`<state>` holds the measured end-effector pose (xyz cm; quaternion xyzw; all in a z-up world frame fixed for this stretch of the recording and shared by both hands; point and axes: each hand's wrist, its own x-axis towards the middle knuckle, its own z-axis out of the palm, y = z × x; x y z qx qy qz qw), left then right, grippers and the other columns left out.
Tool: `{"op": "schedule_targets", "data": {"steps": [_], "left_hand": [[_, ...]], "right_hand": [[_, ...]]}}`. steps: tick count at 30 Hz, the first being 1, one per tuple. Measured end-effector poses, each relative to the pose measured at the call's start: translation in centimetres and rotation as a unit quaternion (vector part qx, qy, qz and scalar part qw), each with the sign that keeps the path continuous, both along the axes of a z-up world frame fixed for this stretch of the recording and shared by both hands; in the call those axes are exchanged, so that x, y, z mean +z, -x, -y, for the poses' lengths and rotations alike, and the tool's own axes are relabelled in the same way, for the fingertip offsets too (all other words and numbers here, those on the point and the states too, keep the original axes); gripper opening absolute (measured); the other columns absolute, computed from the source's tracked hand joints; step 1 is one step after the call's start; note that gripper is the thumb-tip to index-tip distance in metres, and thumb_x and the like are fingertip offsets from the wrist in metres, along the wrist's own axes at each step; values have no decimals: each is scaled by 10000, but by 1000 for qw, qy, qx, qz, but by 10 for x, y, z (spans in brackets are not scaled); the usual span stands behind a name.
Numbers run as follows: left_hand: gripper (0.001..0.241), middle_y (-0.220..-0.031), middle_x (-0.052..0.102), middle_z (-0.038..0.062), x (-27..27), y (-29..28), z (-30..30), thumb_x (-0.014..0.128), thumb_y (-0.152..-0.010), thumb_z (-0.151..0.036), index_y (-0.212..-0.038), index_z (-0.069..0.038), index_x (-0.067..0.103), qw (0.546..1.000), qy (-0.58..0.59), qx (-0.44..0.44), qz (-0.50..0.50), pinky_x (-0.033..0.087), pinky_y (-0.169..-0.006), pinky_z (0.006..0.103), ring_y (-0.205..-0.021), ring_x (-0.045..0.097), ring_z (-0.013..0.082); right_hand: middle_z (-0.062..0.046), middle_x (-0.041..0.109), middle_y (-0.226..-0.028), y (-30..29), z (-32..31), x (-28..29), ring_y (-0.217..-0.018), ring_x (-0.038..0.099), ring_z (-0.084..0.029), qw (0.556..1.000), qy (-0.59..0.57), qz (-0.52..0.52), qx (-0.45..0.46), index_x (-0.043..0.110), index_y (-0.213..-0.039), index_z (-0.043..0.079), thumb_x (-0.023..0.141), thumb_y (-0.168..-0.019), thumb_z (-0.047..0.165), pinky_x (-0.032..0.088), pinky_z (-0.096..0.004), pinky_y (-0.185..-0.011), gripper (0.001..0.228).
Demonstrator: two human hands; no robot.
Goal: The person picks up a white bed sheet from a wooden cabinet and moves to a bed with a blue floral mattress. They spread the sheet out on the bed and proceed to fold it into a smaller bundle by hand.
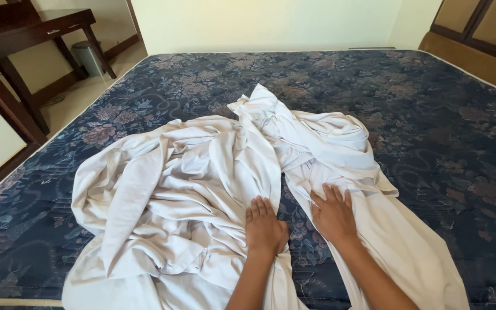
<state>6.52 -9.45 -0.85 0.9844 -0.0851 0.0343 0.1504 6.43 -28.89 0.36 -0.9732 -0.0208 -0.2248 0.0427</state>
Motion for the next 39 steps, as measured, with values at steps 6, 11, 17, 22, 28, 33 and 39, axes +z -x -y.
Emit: {"op": "schedule_targets", "data": {"steps": [6,11,17,22,28,33,39], "left_hand": [[768,-1628,271,250,3,17,-13,415,-909,-345,-1533,87,294,1000,5,-22,18,134,-1242,463,-1536,207,359],[755,-1609,305,260,1,28,-16,419,-903,-345,-1512,94,333,999,7,-26,37,140,-1238,461,-1521,237,367],[752,-1590,333,269,6,43,-21,427,-898,-334,-1503,105,346,998,15,-35,44,145,-1238,454,-1510,263,371],[739,-1581,354,267,10,46,-21,430,-892,-323,-1494,101,370,998,25,-34,48,162,-1235,456,-1506,280,373],[727,-1580,360,270,3,36,-18,426,-899,-322,-1496,91,382,997,23,-31,60,173,-1226,479,-1501,290,376],[749,-1566,332,299,16,36,-10,431,-913,-355,-1490,116,351,998,13,-13,61,149,-1213,513,-1492,260,410],[709,-1570,373,335,19,49,7,521,-858,-242,-1463,116,429,967,96,-141,189,159,-1250,520,-1506,287,450]], "right_hand": [[-112,539,-1475,15,3,-1,-1423,423,-310,1000,-18,-5,5,664,-1329,201,531,-943,301,224,-520,-1211,420],[-112,552,-1470,25,5,-5,-1420,433,-303,1000,-22,8,12,673,-1318,194,524,-953,298,225,-507,-1214,407],[-113,567,-1457,32,4,-4,-1417,442,-297,1000,-25,15,12,684,-1302,187,518,-959,304,227,-497,-1211,398],[-123,578,-1440,35,2,1,-1399,458,-309,999,-16,28,20,687,-1298,170,523,-956,319,246,-507,-1199,407],[-142,601,-1410,28,7,1,-1371,487,-327,998,-7,41,41,701,-1280,172,552,-924,305,272,-521,-1182,408],[-144,635,-1356,24,6,5,-1334,516,-321,997,-31,55,54,724,-1234,159,583,-906,274,291,-535,-1163,375],[-148,653,-1328,38,5,14,-1307,530,-334,990,-74,89,74,691,-1272,115,572,-938,268,303,-527,-1186,386]]}}
